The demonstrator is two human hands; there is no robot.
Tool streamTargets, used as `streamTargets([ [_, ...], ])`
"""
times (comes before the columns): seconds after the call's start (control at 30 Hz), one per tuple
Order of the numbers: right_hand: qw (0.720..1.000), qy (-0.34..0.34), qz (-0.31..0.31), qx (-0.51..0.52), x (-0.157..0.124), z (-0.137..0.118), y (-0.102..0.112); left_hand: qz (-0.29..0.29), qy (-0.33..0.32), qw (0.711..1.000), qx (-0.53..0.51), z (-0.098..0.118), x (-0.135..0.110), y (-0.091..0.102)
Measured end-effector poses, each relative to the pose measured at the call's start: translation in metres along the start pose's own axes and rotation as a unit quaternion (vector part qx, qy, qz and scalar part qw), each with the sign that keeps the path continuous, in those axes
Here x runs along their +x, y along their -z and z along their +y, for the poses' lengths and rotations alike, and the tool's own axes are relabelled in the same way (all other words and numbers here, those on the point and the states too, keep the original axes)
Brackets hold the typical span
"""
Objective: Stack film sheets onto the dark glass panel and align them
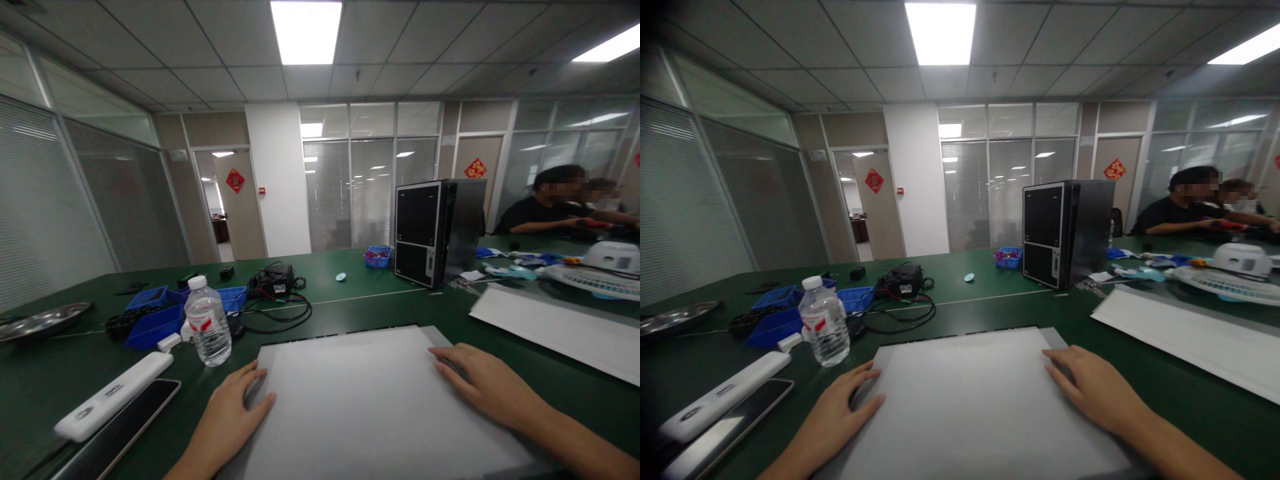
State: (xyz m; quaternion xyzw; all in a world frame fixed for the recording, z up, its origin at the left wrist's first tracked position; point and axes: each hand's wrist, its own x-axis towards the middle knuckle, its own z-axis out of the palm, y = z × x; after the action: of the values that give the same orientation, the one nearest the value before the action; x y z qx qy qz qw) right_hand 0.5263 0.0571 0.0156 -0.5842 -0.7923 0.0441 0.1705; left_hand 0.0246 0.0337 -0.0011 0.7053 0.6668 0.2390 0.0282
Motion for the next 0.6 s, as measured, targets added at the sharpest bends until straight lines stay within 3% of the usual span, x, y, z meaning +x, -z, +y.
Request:
streamTargets([
  [0.1, 1.000, 0.008, 0.009, -0.009, 0.004, 0.010, 0.001, 0.002, -0.007, 1.000, 0.003, -0.004, 0.001, -0.003],
  [0.2, 0.997, -0.005, 0.050, -0.065, 0.010, 0.037, 0.003, 0.003, -0.014, 1.000, 0.006, -0.008, 0.001, -0.004],
  [0.43, 0.969, -0.163, 0.100, -0.154, 0.015, 0.138, 0.002, -0.004, -0.027, 1.000, 0.007, -0.016, 0.002, -0.005],
  [0.6, 0.955, -0.230, 0.093, -0.164, 0.009, 0.165, -0.006, -0.005, -0.029, 1.000, 0.005, -0.018, 0.002, -0.006],
])
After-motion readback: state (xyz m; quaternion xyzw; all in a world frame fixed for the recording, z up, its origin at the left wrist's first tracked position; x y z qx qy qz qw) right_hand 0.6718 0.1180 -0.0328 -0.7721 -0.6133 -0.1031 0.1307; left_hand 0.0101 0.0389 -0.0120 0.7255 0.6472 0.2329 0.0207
